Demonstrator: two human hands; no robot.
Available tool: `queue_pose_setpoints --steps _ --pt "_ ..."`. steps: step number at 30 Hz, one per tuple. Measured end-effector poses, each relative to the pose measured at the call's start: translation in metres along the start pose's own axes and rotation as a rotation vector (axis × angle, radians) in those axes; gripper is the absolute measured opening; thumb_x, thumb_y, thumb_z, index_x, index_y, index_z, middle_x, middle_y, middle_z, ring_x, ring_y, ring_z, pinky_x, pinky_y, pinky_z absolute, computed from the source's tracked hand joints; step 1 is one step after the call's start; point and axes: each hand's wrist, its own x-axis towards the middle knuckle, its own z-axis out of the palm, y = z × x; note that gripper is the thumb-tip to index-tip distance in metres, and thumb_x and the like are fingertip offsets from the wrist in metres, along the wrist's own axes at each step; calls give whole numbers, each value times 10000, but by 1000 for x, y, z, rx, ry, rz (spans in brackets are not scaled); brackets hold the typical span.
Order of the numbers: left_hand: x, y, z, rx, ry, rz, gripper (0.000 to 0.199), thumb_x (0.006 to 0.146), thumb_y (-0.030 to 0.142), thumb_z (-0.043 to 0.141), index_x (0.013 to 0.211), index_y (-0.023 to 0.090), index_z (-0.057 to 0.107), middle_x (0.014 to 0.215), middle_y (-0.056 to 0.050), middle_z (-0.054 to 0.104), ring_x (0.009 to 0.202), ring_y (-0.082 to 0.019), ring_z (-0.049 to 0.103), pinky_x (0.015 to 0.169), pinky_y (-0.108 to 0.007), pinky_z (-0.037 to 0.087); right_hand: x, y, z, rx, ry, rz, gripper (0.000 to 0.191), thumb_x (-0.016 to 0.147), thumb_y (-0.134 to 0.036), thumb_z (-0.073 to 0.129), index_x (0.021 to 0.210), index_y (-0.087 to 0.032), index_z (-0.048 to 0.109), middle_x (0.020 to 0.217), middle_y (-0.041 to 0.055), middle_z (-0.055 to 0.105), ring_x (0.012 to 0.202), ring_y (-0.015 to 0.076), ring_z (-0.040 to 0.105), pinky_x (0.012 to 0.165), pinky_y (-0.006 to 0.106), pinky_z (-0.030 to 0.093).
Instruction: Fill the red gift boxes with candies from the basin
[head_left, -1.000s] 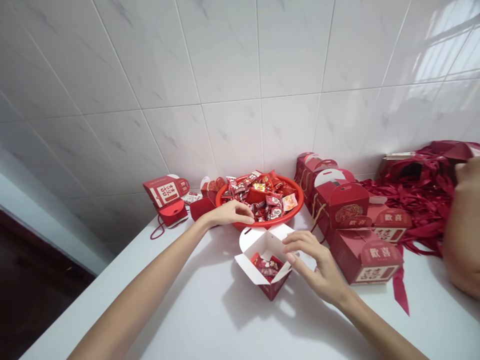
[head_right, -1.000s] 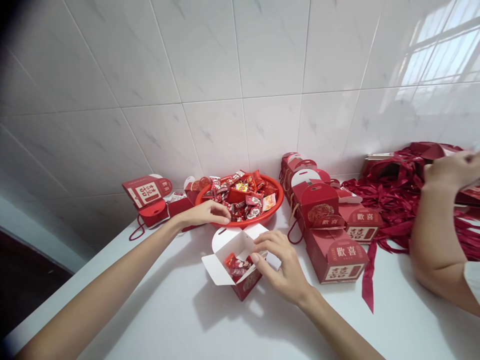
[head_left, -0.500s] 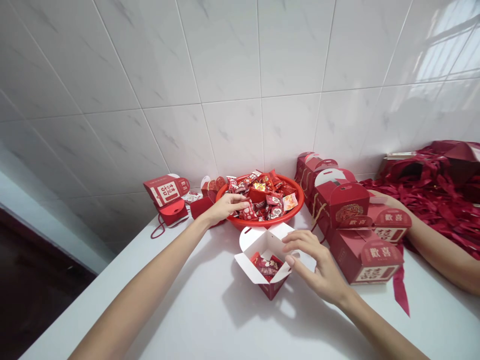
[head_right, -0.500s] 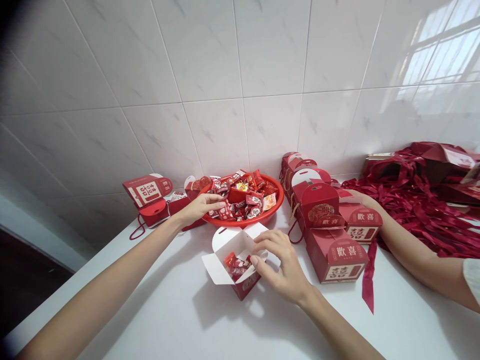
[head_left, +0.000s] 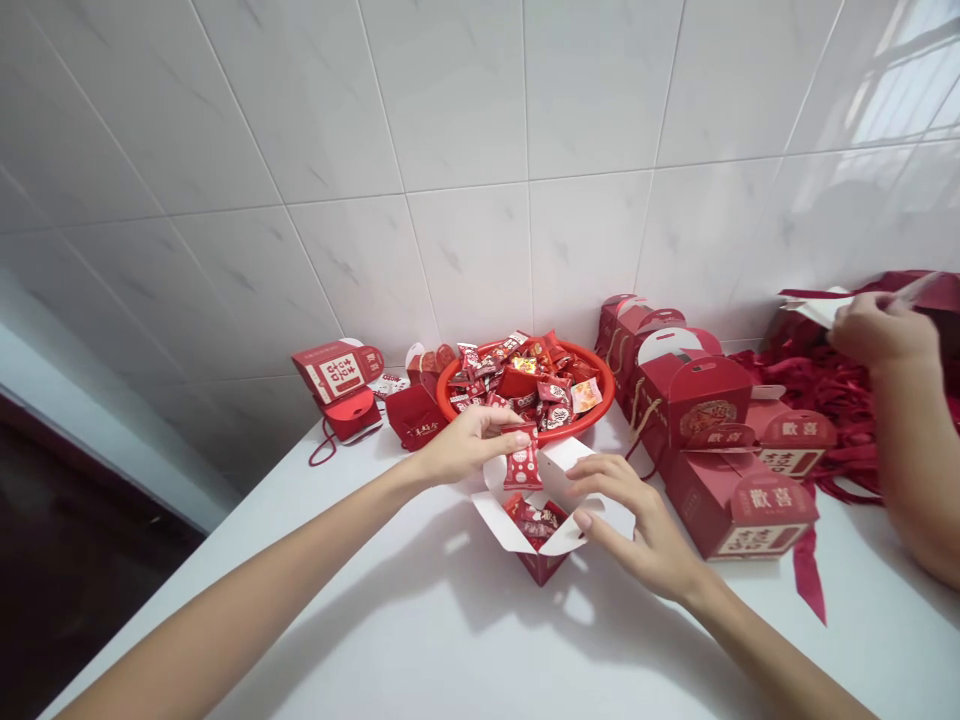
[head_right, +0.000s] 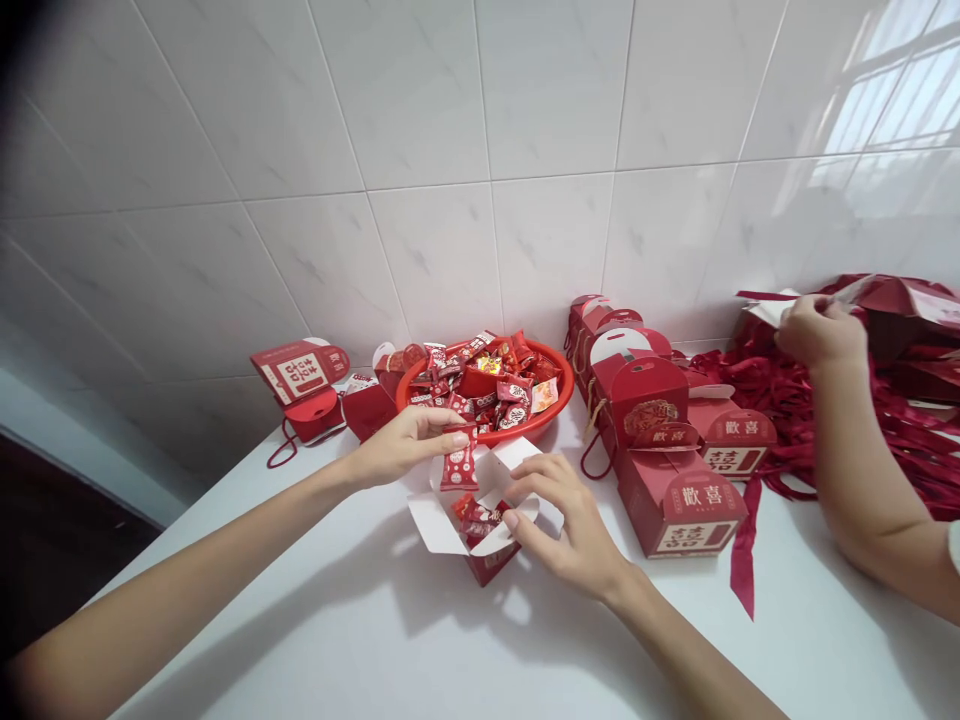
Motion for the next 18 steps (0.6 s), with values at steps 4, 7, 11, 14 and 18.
queue_pose_setpoints --steps 4,7,11,14,18 --pt "-9 4 11 -23 95 -8 329 757 460 744 808 140 690 760 -15 644 720 -149 564 681 -262 451 1 -1 1 43 -13 26 121 918 -320 620 930 -249 717 1060 78 712 1039 261 636 914 418 491" --pt "-15 10 22 -40 103 -10 282 780 426 718 833 149 703 793 -25 682 754 -166 608 719 -278 484 3 -1 1 135 -16 73 161 926 -375 623 908 -248 720 1029 74 726 1033 261 648 928 419 496" --pt "-17 16 38 -18 33 18 244 825 380 679 883 148 730 849 -46 723 800 -186 646 744 -283 506 4 -2 1 248 -34 134 220 914 -438 640 898 -242 739 988 75 741 1016 261 658 943 423 507" --pt "-15 16 46 -52 16 31 233 838 357 672 897 141 733 881 -59 739 811 -194 661 735 -280 514 5 -5 1 304 -72 160 222 904 -438 661 919 -240 761 1033 84 747 1042 263 654 954 417 508" --pt "-13 13 49 -129 17 28 250 821 357 704 940 139 735 923 -65 746 830 -198 669 734 -279 521 3 -8 4 350 -43 181 242 928 -442 632 899 -242 767 951 69 743 998 247 653 934 391 508"
